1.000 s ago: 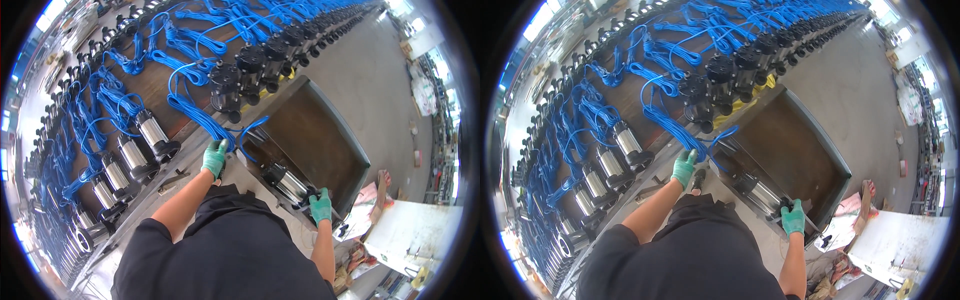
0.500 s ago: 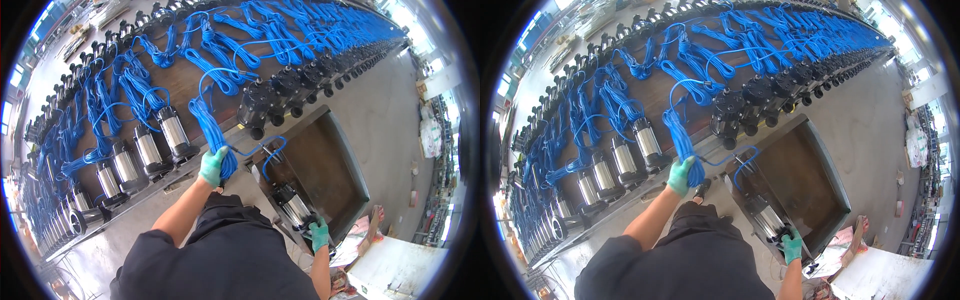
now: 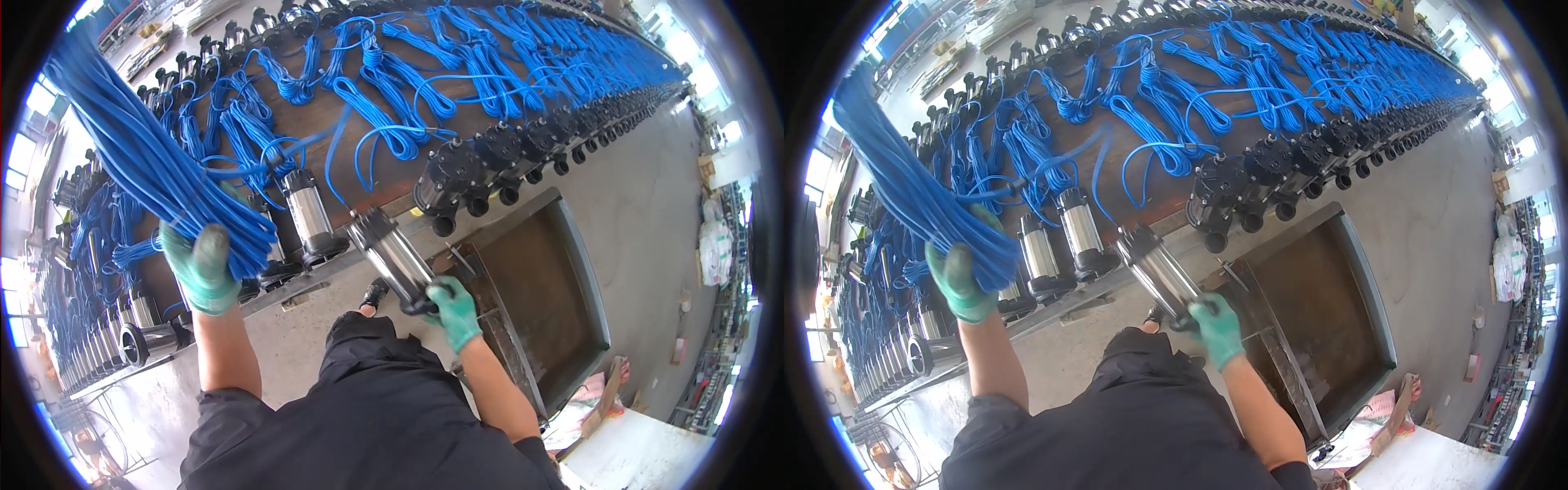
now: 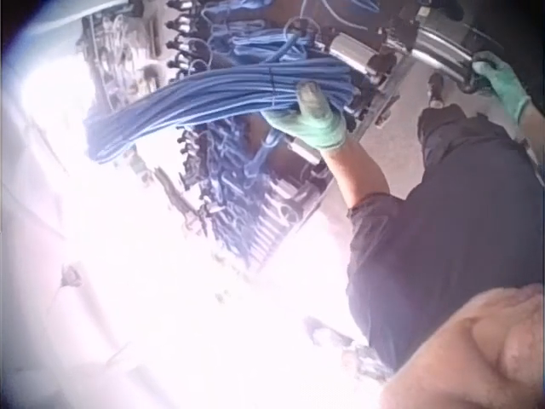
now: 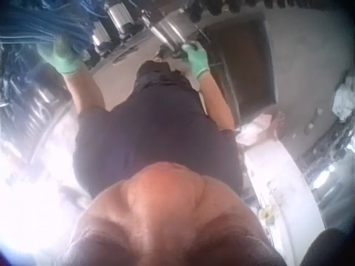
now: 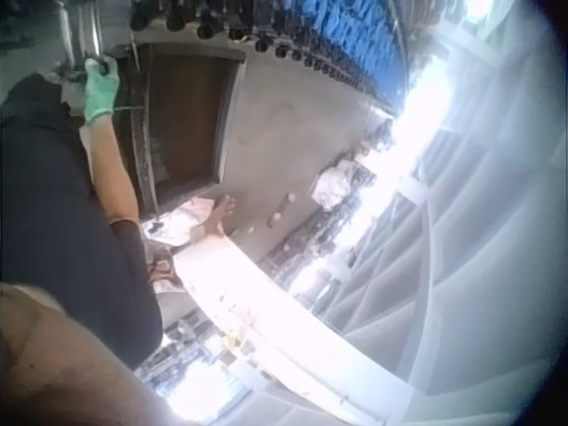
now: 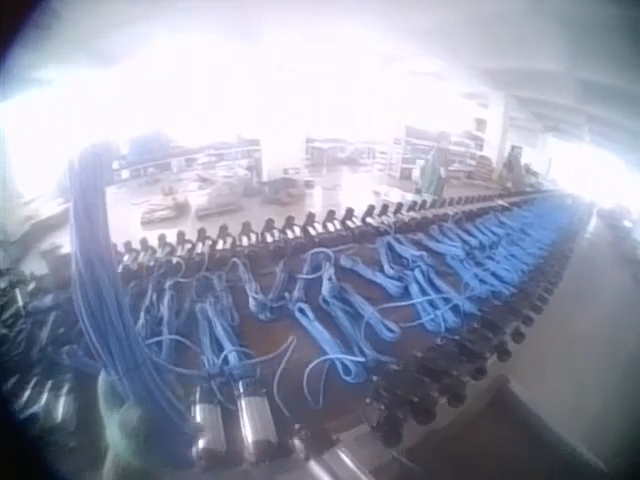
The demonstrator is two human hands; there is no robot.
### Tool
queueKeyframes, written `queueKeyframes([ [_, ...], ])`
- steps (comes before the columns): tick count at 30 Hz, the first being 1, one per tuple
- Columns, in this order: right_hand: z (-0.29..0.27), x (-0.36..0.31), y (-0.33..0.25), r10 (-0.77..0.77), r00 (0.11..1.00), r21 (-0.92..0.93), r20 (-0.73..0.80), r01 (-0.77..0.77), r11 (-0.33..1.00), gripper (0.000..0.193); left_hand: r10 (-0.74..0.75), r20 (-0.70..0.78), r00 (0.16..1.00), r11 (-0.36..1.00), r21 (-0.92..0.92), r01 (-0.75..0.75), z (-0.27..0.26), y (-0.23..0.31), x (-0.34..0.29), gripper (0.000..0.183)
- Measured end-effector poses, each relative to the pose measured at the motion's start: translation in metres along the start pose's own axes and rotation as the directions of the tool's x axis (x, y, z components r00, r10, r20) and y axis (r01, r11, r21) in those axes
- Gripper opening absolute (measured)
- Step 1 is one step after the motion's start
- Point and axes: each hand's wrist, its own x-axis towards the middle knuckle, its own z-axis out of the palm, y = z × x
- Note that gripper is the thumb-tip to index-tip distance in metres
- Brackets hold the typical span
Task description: The person submerses water pumps into a container of water by hand, one at a time, and then places them back onto a long row of pumps.
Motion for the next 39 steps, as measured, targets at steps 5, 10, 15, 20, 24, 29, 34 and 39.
queueKeyframes([
  [5,0.082,0.057,-0.043,0.135,0.988,0.011,0.079,-0.136,0.991,0.024,0.184,-0.087,0.979,0.976,0.131,-0.172,0.010,0.014,0.045,0.055],
  [10,0.118,0.114,-0.042,0.098,0.980,0.004,0.175,-0.101,0.995,0.031,0.130,-0.084,0.988,0.946,0.310,-0.098,0.019,-0.022,0.086,0.045],
  [15,0.087,0.109,-0.045,0.192,0.927,-0.015,0.322,-0.197,0.980,0.067,-0.033,-0.108,0.994,0.963,0.264,0.060,0.005,-0.135,0.124,0.047],
  [20,0.067,0.099,-0.034,0.154,0.954,-0.041,0.255,-0.149,0.988,0.071,-0.331,-0.285,0.900,0.371,0.837,0.402,-0.013,-0.253,0.148,0.057],
  [24,0.042,0.097,-0.001,0.051,0.961,-0.133,0.272,-0.015,0.991,0.071,-0.638,0.018,0.769,0.018,1.000,-0.009,-0.048,-0.316,0.135,0.053],
  [29,0.003,0.065,0.012,0.176,0.973,-0.089,0.152,-0.164,0.982,0.056,-0.465,0.420,0.779,0.433,0.876,-0.213,0.023,-0.226,0.053,0.047],
  [34,-0.028,0.046,0.028,0.186,0.982,0.030,0.029,-0.187,0.982,0.053,-0.449,0.615,0.648,0.460,0.781,-0.422,0.075,-0.205,-0.015,0.040],
  [39,-0.050,0.027,0.034,0.133,0.989,0.151,-0.061,-0.123,0.981,0.046,-0.613,0.638,0.466,0.427,0.764,-0.483,0.075,-0.217,0.008,0.045],
])
